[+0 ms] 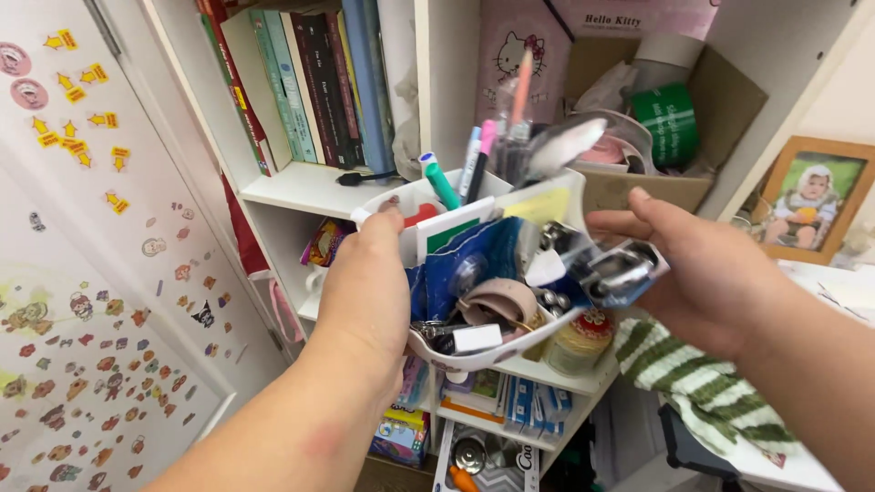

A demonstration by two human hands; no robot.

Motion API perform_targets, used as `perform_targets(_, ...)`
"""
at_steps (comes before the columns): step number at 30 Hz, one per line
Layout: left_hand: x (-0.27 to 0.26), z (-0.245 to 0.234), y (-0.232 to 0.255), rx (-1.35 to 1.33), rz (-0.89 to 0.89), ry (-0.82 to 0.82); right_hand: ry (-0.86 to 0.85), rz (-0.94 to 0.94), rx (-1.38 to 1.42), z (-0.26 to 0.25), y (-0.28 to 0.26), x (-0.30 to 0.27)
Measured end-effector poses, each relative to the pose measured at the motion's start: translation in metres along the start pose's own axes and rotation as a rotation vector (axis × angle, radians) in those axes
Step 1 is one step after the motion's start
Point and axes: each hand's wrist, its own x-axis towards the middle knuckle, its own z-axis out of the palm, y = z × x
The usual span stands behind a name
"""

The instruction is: Organizing and tidying various items on white cubby-style shelves, including books, snacks, and personal care products.

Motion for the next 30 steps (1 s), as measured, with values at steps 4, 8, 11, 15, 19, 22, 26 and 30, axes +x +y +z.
perform_targets(4,-0.018,0.028,0.039,0.162,-0.184,0.297,0.035,0.022,0.130,0.025,0.001,-0.012)
perform_targets(8,-0.004,0.037,0.031,0.092,-0.129,0.393,-0.315,-0.258,0.215,0.012,0.024,0.032)
perform_targets(11,0.006,0.044,0.015,0.109,-0.070,0.449,-0.396,-0.346,0.137,0.009,0.037,0.050)
perform_targets(15,0.015,0.064,0.004,0.102,-0.078,0.514,-0.403,-0.349,0.032,0.008,0.037,0.071)
perform_targets(19,0.018,0.084,0.003,0.176,-0.126,0.564,-0.471,-0.446,-0.049,0.000,0.034,0.102)
perform_targets(22,0.028,0.090,-0.014,0.146,-0.071,0.588,-0.407,-0.366,-0.143,-0.003,0.031,0.113)
perform_targets(26,0.040,0.103,-0.027,0.152,-0.033,0.576,-0.385,-0.382,-0.492,-0.005,0.023,0.118)
perform_targets(30,0.053,0.112,-0.039,0.183,-0.014,0.576,-0.307,-0.452,-0.738,-0.006,0.021,0.129)
